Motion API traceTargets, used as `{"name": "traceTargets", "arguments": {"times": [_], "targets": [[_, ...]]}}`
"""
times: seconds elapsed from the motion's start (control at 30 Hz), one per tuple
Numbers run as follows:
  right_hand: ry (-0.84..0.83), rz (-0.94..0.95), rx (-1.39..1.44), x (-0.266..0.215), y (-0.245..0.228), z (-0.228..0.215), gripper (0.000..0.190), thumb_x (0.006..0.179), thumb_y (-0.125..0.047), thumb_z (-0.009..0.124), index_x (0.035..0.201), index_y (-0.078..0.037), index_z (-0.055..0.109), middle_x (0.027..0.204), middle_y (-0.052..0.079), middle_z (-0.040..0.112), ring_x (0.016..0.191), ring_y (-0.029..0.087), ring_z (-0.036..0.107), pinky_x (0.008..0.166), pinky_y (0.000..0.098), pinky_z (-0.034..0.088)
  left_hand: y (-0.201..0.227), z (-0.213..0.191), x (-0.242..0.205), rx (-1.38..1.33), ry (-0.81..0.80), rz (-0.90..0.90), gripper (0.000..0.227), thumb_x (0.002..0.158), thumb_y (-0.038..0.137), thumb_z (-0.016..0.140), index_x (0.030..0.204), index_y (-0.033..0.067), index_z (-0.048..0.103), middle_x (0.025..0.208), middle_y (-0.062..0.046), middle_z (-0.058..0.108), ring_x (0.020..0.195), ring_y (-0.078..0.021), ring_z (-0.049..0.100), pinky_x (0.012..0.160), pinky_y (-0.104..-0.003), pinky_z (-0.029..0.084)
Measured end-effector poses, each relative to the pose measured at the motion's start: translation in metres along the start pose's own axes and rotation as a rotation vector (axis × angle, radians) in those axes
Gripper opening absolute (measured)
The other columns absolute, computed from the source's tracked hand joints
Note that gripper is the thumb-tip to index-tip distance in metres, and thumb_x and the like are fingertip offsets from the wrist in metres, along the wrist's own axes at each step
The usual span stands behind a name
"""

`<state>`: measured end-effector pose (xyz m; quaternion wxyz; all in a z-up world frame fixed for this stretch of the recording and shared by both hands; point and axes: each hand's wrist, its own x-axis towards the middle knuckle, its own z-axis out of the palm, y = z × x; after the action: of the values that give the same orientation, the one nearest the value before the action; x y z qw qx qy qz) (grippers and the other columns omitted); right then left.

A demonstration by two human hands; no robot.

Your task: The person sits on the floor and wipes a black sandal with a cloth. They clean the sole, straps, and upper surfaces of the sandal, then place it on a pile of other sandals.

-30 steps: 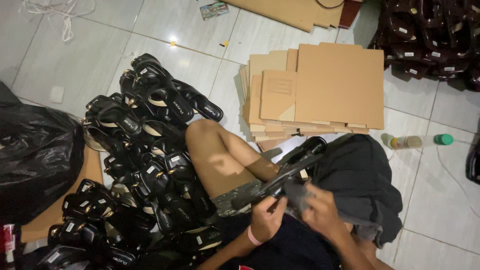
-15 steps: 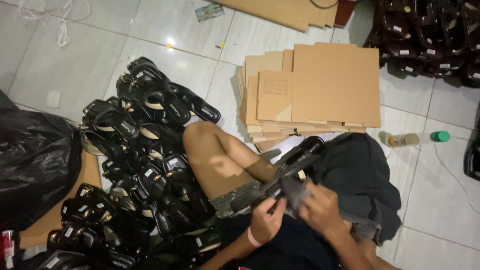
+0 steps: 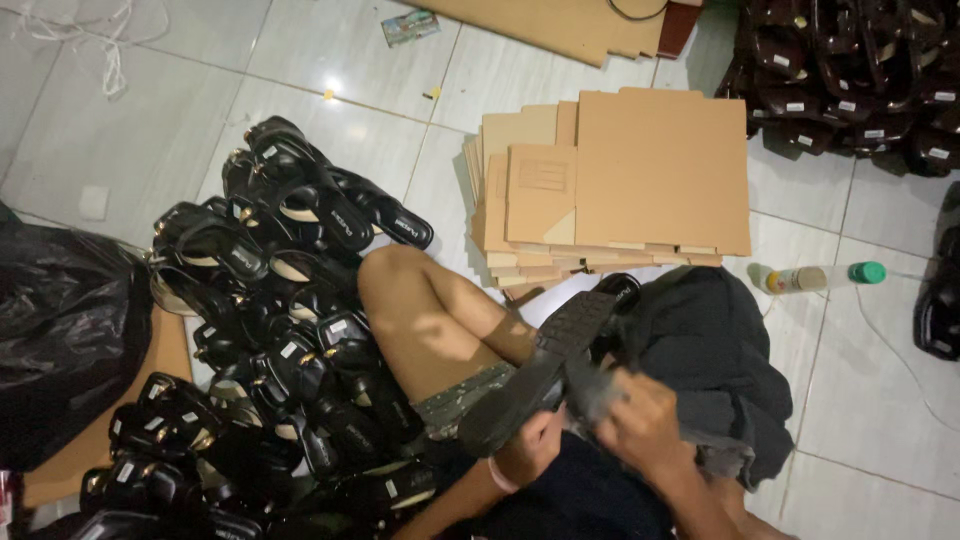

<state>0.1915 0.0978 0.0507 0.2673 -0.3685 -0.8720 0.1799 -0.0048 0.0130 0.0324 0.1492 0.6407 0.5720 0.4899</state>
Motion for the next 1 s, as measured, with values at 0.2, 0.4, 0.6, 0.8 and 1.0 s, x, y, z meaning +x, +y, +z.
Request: {"name": "traceTargets", "arguments": {"times": [0.2, 0.4, 0.6, 0.8, 1.0], "targets": [[0.143, -0.246, 0.076, 0.016, -0.028, -0.017, 0.021, 0.056, -0.017, 0.07, 0.067, -0.007, 0.054, 0.089, 0.02, 0.065, 0.06, 0.03, 0.06, 0.054, 0.0417, 0.052, -0.038, 0.023, -0.038, 0.09, -0.103, 0.101, 0.006, 0.088, 0.005, 0.075, 0.086, 0.0047, 0.07, 0.087, -0.012, 0.064, 0.085, -0.0311, 0.066, 0.09, -0.044, 0.055], [0.076, -0.187, 0.117, 0.014, -0.037, -0.018, 0.019, 0.05, -0.017, 0.067, 0.059, -0.005, 0.056, 0.08, 0.017, 0.065, 0.052, 0.028, 0.054, 0.047, 0.0404, 0.048, -0.031, 0.01, -0.023, 0.317, -0.079, 0.26, 0.006, 0.091, 0.008, 0.072, 0.094, 0.0031, 0.07, 0.094, -0.013, 0.066, 0.089, -0.0306, 0.067, 0.09, -0.043, 0.055], [0.185, 0.123, -0.08, 0.02, 0.012, -0.03, 0.015, 0.066, -0.003, 0.066, 0.08, 0.002, 0.067, 0.089, 0.017, 0.067, 0.069, 0.035, 0.064, 0.062, 0.0434, 0.052, -0.028, 0.01, -0.016, 0.35, -0.118, 0.291, 0.01, 0.094, 0.009, 0.069, 0.099, 0.0004, 0.07, 0.096, -0.014, 0.068, 0.089, -0.0291, 0.068, 0.087, -0.041, 0.056], [0.456, 0.313, -0.01, 0.008, 0.025, -0.049, 0.013, 0.087, -0.004, 0.068, 0.094, 0.007, 0.068, 0.088, 0.019, 0.066, 0.071, 0.033, 0.066, 0.066, 0.0407, 0.053, -0.023, 0.016, -0.004, 0.44, -0.14, 0.363, 0.015, 0.097, 0.01, 0.065, 0.104, -0.0023, 0.07, 0.099, -0.015, 0.07, 0.089, -0.0276, 0.069, 0.085, -0.039, 0.056], [0.289, -0.198, 0.204, -0.003, 0.019, -0.047, 0.037, 0.084, -0.034, 0.068, 0.066, -0.004, 0.057, 0.075, 0.012, 0.061, 0.058, 0.026, 0.06, 0.051, 0.037, 0.045, -0.023, 0.017, -0.003, 0.55, -0.19, 0.447, 0.02, 0.1, 0.011, 0.062, 0.109, -0.005, 0.07, 0.101, -0.016, 0.071, 0.089, -0.0261, 0.07, 0.083, -0.037, 0.057]]}}
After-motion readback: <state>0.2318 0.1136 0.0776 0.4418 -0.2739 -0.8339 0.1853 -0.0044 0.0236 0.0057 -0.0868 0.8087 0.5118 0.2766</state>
